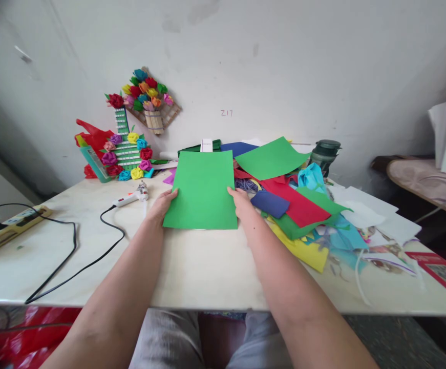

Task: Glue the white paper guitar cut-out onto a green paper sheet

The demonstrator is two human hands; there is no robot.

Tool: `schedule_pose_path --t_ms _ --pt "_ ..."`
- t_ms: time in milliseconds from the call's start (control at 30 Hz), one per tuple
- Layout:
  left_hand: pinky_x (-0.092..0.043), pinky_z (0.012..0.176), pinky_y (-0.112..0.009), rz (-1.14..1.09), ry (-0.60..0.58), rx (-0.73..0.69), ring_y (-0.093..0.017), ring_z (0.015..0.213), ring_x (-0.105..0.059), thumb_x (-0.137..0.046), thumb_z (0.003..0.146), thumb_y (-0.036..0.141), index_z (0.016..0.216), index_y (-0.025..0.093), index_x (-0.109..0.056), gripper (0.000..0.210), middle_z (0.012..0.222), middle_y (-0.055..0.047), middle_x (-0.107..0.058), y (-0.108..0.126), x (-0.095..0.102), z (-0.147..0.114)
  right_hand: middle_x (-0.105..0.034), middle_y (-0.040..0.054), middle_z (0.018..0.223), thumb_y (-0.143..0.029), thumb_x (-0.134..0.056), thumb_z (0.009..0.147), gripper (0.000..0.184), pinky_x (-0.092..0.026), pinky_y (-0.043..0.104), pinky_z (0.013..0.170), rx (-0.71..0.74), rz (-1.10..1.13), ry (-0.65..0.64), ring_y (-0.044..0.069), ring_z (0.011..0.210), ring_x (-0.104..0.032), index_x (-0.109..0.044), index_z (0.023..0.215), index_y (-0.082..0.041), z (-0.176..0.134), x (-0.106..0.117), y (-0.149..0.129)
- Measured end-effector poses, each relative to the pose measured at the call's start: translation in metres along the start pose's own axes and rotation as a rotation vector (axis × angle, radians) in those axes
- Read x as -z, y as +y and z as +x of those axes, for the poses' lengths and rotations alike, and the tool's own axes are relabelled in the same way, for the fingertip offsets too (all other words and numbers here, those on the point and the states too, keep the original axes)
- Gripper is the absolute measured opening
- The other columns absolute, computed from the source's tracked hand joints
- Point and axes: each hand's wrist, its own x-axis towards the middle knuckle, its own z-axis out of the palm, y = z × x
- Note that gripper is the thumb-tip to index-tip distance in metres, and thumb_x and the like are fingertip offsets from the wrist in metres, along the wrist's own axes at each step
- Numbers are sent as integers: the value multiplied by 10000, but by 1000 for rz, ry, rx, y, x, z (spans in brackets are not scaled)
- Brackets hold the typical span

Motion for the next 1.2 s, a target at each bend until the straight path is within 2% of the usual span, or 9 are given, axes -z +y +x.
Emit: schedule_pose_path --t_ms 67,167,433,600,767,867,1033,1200 --pt "-511 665 -295 -11 10 -13 -181 713 -638 -574 721 233 967 147 -607 263 753 -40 -679 1 -2 -1 -670 27 711 -248 -606 668 131 -468 351 696 -80 20 -99 172 663 -614 -583 781 -185 -3 0 -2" --pt "-509 676 -302 -8 4 -27 -183 725 -637 -585 715 254 969 160 -607 272 758 -35 -679 1 -2 -2 -678 32 723 -230 -610 670 163 -470 369 722 -87 3 -162 178 691 -626 -597 825 -181 -5 1 -3" --pt "-502 723 -337 -45 -79 -36 -188 746 -636 -635 667 308 1030 169 -574 394 812 -43 -677 -2 -2 -1 -684 30 747 -240 -644 622 176 -451 386 770 53 -42 -114 187 756 -628 -618 786 -182 -3 1 -4" --pt "-506 732 -343 -37 -72 -29 -198 749 -638 -668 636 323 1042 150 -570 452 843 -71 -676 2 -4 -3 -681 42 796 -262 -652 603 212 -448 376 774 125 -38 -83 199 811 -617 -621 795 -177 -4 0 -10" --pt "-503 753 -360 95 -193 84 -233 774 -637 -723 578 337 961 111 -617 458 842 -109 -677 3 -9 -8 -669 38 878 -271 -651 596 266 -429 358 819 249 3 -21 181 868 -599 -608 841 -176 -5 2 -17" --pt "-499 761 -367 156 -234 83 -243 786 -634 -739 554 337 915 105 -636 441 849 -115 -677 4 -11 -11 -659 40 922 -289 -648 600 283 -426 356 830 297 3 -4 180 901 -587 -605 857 -178 -4 3 -19" --pt "-494 776 -362 173 -222 13 -239 801 -631 -737 551 341 892 114 -644 421 918 -109 -666 5 -11 -10 -642 41 991 -313 -650 600 320 -429 341 835 315 -3 1 175 941 -573 -599 890 -188 -4 2 -18" --pt "-490 781 -359 149 -196 -38 -231 805 -631 -746 533 341 911 116 -643 452 947 -110 -658 4 -11 -8 -660 48 931 -324 -661 602 304 -450 358 802 208 21 -66 190 896 -594 -601 869 -192 -8 0 -20"
